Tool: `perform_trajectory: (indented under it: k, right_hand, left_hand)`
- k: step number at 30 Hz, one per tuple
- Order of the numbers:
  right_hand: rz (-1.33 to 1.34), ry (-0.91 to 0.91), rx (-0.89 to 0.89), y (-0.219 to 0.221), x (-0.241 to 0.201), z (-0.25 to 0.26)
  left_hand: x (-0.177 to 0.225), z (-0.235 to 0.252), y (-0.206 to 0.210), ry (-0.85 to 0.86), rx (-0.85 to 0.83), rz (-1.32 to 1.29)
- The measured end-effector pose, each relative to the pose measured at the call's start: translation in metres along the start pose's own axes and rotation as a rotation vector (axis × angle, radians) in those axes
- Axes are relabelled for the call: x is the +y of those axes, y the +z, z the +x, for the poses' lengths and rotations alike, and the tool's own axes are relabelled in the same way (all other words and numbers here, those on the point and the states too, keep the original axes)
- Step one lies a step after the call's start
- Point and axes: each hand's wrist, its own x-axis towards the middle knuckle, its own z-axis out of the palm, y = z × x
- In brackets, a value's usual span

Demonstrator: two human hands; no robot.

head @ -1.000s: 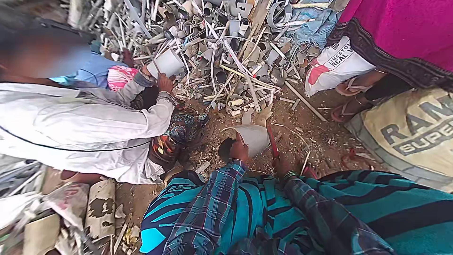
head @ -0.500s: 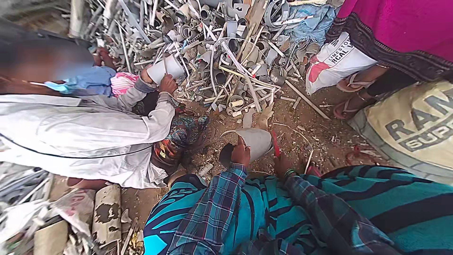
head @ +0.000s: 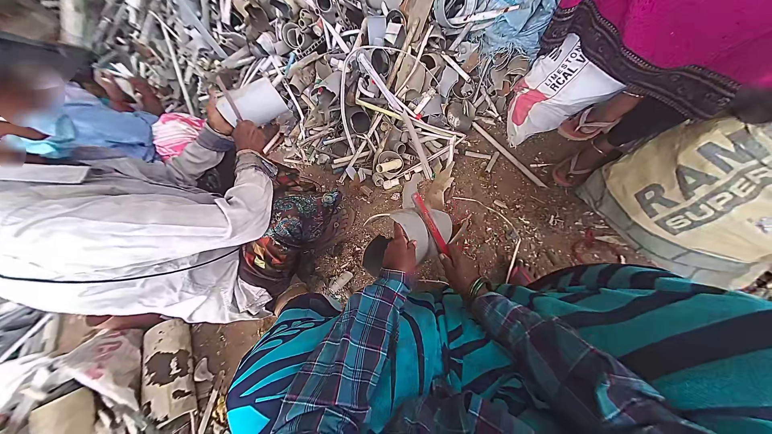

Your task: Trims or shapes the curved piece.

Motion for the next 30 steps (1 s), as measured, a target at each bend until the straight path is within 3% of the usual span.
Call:
perform_trajectory:
  k: [5, 11, 16, 21, 26, 30]
  right_hand:
    - [-0.036, 0.291, 0.059, -0.006, 0.019, 0.015]
    - [-0.169, -0.038, -0.053, -0.001, -0.021, -0.015]
    - [-0.066, 0.155, 0.010, 0.008, -0.003, 0.001]
    - [-0.188, -0.074, -0.087, 0.015, -0.022, -0.009]
    - [-0.200, 0.196, -0.048, 0.004, 0.000, 0.021]
    - [-0.289, -0.018, -0.109, 0.009, -0.025, -0.005]
  left_hand:
    - [0.002, -0.004, 0.005, 0.031, -0.030, -0.002]
    - [-0.001, 0.006, 0.001, 0.004, 0.001, -0.022]
    - [0.001, 0.008, 0.000, 0.017, -0.003, 0.014]
    - [-0.018, 0.011, 0.001, -0.027, 0.015, -0.030]
    - [-0.017, 0.014, 0.002, -0.040, 0.009, -0.043]
    - [-0.016, 0.015, 0.000, -0.048, 0.015, -0.049]
